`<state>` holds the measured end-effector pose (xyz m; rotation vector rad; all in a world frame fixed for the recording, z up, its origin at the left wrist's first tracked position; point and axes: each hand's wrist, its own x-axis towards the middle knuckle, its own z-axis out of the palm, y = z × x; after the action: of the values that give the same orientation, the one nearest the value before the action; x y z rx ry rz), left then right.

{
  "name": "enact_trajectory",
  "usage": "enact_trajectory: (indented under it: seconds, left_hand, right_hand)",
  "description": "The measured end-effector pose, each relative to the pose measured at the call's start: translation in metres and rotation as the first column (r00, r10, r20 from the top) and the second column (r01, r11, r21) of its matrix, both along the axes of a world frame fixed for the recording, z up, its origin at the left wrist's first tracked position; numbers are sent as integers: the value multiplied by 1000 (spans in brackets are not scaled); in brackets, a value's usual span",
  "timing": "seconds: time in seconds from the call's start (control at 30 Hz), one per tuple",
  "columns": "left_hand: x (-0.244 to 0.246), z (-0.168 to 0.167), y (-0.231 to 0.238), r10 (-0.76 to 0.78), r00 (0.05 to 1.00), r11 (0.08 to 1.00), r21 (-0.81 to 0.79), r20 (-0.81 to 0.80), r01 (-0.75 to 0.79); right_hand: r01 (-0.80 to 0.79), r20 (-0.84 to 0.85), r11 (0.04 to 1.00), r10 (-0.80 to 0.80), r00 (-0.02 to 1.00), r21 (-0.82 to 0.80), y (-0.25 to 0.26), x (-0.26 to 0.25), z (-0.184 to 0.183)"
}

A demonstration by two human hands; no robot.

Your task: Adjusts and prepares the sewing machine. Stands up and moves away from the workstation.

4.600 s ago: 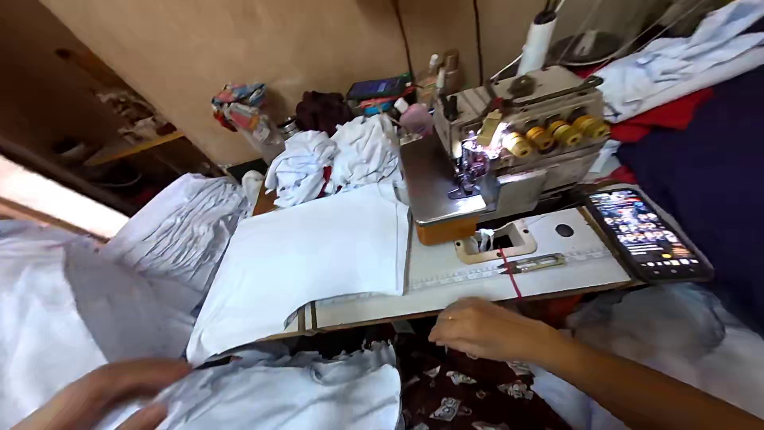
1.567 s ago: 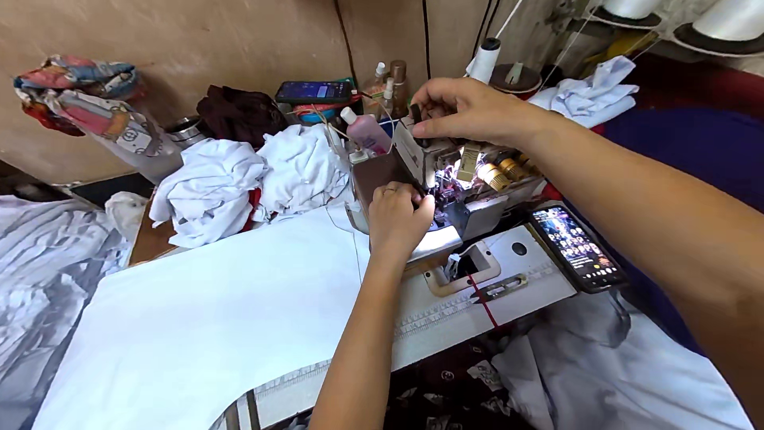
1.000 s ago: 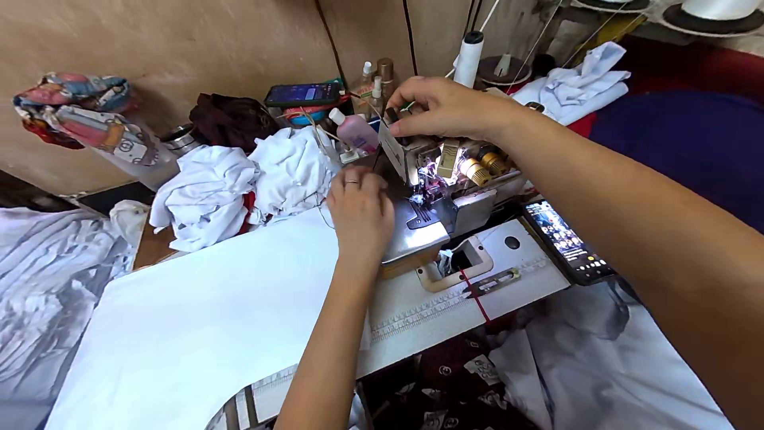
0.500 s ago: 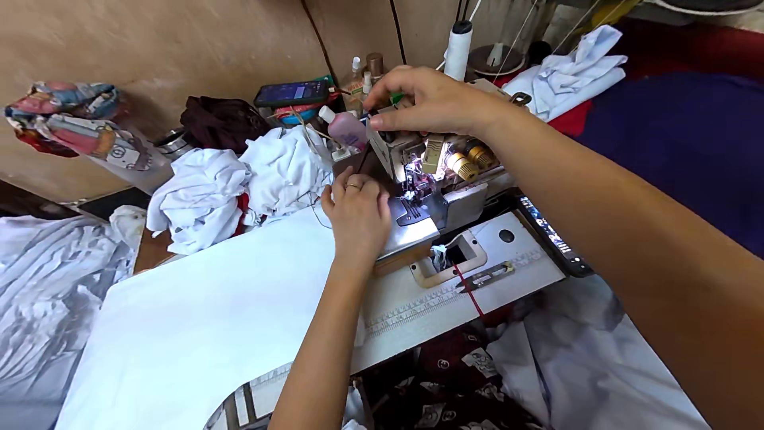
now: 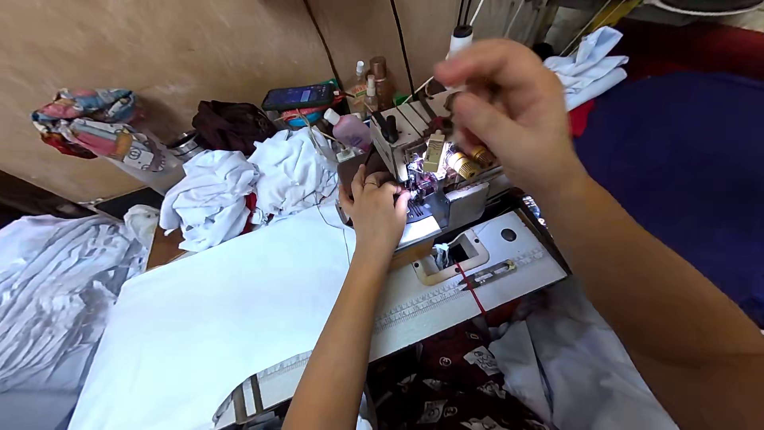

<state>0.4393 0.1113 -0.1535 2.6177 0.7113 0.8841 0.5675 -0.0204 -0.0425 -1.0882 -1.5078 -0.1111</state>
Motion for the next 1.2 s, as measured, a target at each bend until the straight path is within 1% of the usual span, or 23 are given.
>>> enact_trajectory:
  seconds: [0.07, 0.17, 0.23, 0.3, 0.37, 0.43, 0.53, 0.67, 0.77, 0.87, 0.93, 1.0, 1.07, 1.13, 1.2]
  left_hand:
    - [0, 1, 1, 5, 1000, 999, 32, -29, -4]
    - [-11, 3, 5, 1, 999, 991, 134, -52, 6]
    - [-22, 3, 10, 3, 999, 985, 172, -53, 6]
    - [-34, 2, 15, 22, 998, 982, 189, -55, -11]
    - [-46, 1, 22, 46, 998, 979, 202, -51, -35]
    - [-55, 2, 25, 50, 999, 977, 209, -13, -46]
    - [-52, 6, 18, -32, 998, 981, 192, 57, 21]
    - [-26, 5, 6, -133, 989, 986, 109, 60, 126]
    - [-12, 0, 5, -119, 992, 992, 55, 46, 116]
    - [-9, -2, 6, -119, 992, 993, -12, 39, 119]
    - [-11, -3, 6, -118, 992, 993, -14, 34, 119]
    - [-13, -6, 9, -126, 990, 991, -35, 70, 129]
    - [-15, -8, 11, -155, 983, 986, -50, 96, 160]
    - [-17, -9, 10, -180, 977, 980, -59, 118, 188]
    - [-17, -10, 10, -187, 973, 979, -62, 132, 196]
  right_hand:
    - [16, 0, 998, -16, 1000, -64, -36, -10, -22]
    - [46, 64, 963, -30, 997, -266, -78, -13, -75]
    - [112, 130, 902, -63, 990, -418, -99, -10, -110]
    - [227, 202, 830, -141, 969, -509, -114, -8, -137]
    - [325, 250, 791, -223, 942, -518, -124, -7, -162]
    - [376, 271, 770, -270, 924, -516, -129, -10, -184]
    - [461, 349, 727, -316, 882, -509, -130, -18, -204]
    - [516, 410, 696, -334, 849, -500, -127, -27, -212]
    - [541, 450, 683, -334, 828, -490, -128, -28, -212]
    - [544, 462, 697, -333, 822, -467, -129, -26, -210]
    - [529, 430, 697, -337, 837, -484, -131, -24, -207]
    - [480, 356, 679, -327, 875, -555, -133, -21, -203]
    - [383, 238, 644, -304, 923, -662, -138, -18, -195]
    - [296, 144, 581, -293, 945, -758, -142, -15, -185]
    - [267, 112, 545, -300, 947, -795, -144, -13, -174]
